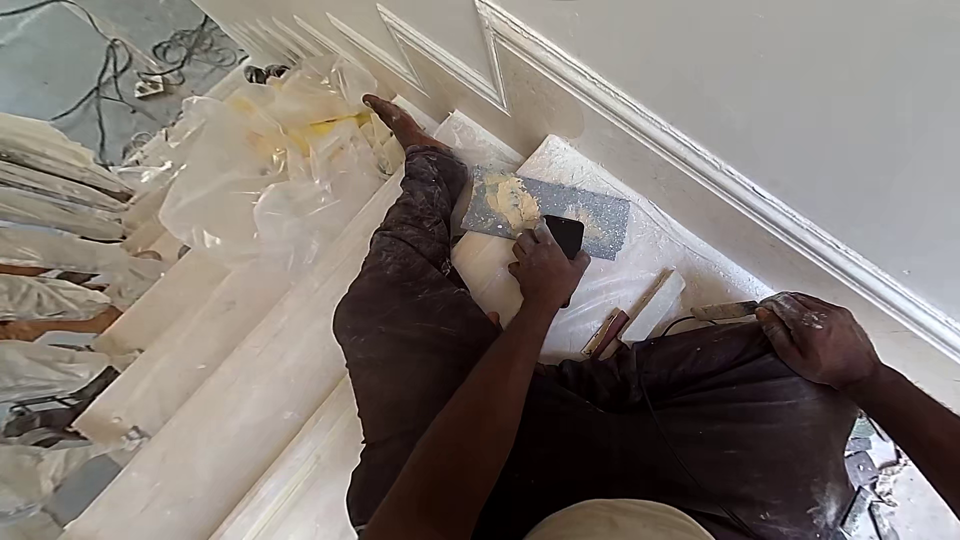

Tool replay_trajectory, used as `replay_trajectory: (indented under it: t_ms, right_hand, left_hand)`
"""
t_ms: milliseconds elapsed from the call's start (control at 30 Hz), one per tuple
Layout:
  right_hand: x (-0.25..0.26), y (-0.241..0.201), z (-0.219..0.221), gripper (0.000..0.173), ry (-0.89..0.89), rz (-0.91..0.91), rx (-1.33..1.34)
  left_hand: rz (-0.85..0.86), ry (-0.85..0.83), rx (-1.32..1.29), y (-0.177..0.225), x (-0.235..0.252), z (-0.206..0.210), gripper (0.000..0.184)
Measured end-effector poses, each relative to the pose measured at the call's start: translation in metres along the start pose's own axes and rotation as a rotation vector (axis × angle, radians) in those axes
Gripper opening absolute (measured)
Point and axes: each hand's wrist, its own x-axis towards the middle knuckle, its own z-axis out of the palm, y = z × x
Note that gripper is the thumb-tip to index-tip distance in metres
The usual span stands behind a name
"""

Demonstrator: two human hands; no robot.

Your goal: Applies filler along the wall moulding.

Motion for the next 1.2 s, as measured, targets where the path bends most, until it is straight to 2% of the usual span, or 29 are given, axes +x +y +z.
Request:
replay_trajectory:
  t_ms: [100, 233, 300, 367, 467, 567, 700, 933, 1100, 1200]
  right_hand:
    - [-0.002, -0.003, -0.002, 0.047, 0.009, 0.072, 0.023]
    - [-0.001, -0.003, 0.0, 0.047, 0.002, 0.101, 0.037]
    - [0.001, -0.002, 0.0, 0.047, -0.006, 0.104, 0.036]
    - [0.002, 0.0, 0.0, 0.047, -0.017, 0.113, 0.037]
    - [0.004, 0.002, 0.002, 0.047, -0.032, 0.143, 0.046]
    - [0.005, 0.003, 0.002, 0.048, -0.008, 0.202, 0.048]
    - [0.007, -0.002, 0.001, 0.051, 0.081, 0.311, 0.017]
    - [0.006, -0.003, 0.001, 0.052, 0.192, 0.515, -0.035]
    - [0.0, -0.009, -0.001, 0.048, 0.389, 0.645, 0.007]
    - [-0.006, -0.026, -0.001, 0.041, 0.58, 0.701, 0.191]
  left_hand:
    - [0.092, -0.107, -0.055, -0.016, 0.011, -0.03, 0.081]
    - [0.407, -0.382, 0.122, -0.069, 0.042, -0.069, 0.063]
    - [0.424, -0.455, 0.139, -0.096, 0.045, -0.073, 0.056]
    - [0.364, -0.416, 0.048, -0.119, 0.04, -0.064, 0.045]
    - [0.332, -0.345, -0.032, -0.119, 0.039, -0.06, 0.037]
    - [0.331, -0.262, -0.121, -0.105, 0.054, -0.059, 0.035]
    - [0.324, -0.264, -0.12, -0.104, 0.077, -0.052, 0.038]
    - [0.286, -0.193, -0.172, -0.106, 0.076, -0.053, 0.034]
    - [0.284, -0.113, -0.234, -0.104, 0.066, -0.059, 0.03]
    - [0.319, -0.12, -0.261, -0.096, 0.046, -0.063, 0.038]
